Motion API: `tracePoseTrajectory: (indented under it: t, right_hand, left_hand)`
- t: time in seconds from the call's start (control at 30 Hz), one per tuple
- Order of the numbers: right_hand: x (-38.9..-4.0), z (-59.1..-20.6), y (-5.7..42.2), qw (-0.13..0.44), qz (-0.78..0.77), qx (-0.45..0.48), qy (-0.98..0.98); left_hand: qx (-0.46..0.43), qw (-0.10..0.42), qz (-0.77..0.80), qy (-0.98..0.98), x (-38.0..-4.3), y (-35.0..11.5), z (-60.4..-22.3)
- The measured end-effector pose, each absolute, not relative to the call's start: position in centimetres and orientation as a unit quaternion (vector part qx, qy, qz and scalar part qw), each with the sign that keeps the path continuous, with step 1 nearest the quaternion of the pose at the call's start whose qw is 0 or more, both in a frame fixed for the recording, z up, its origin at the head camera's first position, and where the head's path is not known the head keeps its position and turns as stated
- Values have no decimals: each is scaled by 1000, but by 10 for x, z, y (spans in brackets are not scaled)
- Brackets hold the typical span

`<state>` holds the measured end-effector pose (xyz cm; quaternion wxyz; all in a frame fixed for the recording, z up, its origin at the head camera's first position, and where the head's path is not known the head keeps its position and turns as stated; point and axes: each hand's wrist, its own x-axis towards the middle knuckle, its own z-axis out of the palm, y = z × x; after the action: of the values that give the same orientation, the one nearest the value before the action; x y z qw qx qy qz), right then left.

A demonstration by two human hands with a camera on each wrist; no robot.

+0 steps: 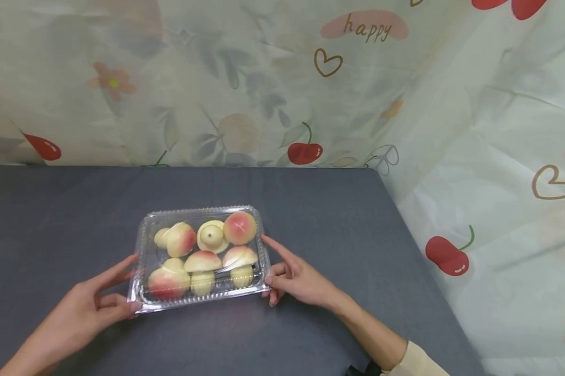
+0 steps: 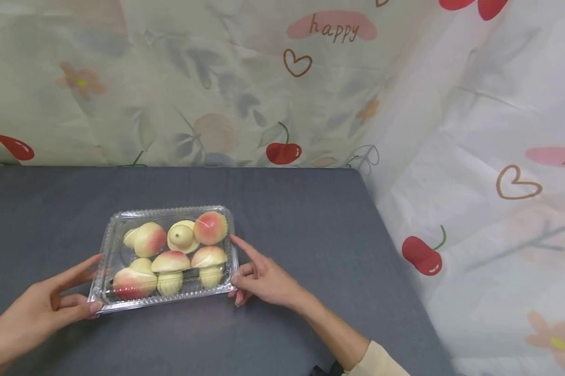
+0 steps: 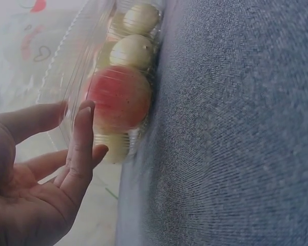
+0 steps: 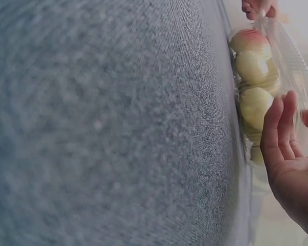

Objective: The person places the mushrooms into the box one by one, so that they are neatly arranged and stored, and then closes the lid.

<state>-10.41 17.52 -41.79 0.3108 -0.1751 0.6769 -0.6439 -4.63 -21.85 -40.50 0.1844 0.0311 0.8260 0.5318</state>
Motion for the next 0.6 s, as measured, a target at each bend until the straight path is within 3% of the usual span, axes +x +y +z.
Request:
tracePoseTrajectory:
  t: [0.6]
  right_hand:
    - [-100,-423,172,305,-647,-168,679]
  left_hand:
    - [18,211,545,812,-48,-219,-407]
